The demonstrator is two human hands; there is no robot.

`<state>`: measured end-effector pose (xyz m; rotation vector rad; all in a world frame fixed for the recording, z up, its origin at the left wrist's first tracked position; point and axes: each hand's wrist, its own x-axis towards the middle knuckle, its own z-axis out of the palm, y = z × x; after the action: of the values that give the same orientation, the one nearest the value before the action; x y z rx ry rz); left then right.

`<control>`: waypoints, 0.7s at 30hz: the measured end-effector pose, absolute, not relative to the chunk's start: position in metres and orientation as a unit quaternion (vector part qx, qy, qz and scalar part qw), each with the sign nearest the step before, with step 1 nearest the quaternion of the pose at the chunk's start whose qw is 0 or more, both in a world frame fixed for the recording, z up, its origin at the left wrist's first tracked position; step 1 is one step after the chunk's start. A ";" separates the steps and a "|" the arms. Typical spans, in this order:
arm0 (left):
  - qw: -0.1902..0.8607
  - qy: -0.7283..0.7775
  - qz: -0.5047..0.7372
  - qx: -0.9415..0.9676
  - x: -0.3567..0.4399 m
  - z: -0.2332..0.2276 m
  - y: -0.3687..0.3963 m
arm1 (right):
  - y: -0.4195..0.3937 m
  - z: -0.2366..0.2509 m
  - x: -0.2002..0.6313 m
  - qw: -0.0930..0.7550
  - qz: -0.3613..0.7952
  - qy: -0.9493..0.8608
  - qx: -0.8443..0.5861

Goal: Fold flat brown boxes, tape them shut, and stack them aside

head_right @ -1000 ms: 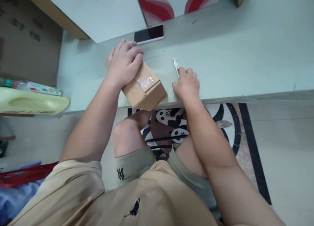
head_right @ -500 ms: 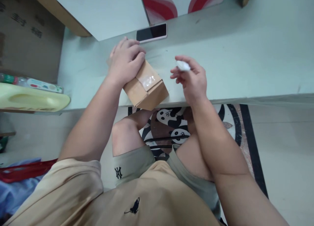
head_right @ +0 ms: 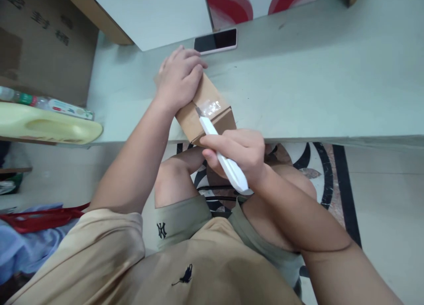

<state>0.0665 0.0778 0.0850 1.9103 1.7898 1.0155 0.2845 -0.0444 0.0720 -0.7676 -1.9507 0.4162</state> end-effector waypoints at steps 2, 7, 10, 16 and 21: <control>0.143 0.621 0.328 0.698 0.062 0.081 0.080 | -0.042 0.070 0.281 0.501 0.135 -0.805 -0.289; 0.107 0.609 0.309 0.723 0.055 0.073 0.083 | -0.039 0.067 0.275 0.522 0.076 -0.804 -0.274; 0.115 0.597 0.324 0.725 0.053 0.071 0.085 | -0.040 0.066 0.272 0.514 0.061 -0.806 -0.287; 0.133 0.602 0.332 0.714 0.055 0.075 0.084 | -0.040 0.064 0.268 0.511 0.067 -0.797 -0.315; 0.167 0.602 0.384 0.680 0.059 0.074 0.084 | -0.044 0.070 0.273 0.516 0.045 -0.796 -0.313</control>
<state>0.0593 0.0842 0.0736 1.9344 1.7151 1.0931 0.2733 -0.0444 0.0695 -0.7507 -1.9113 0.1083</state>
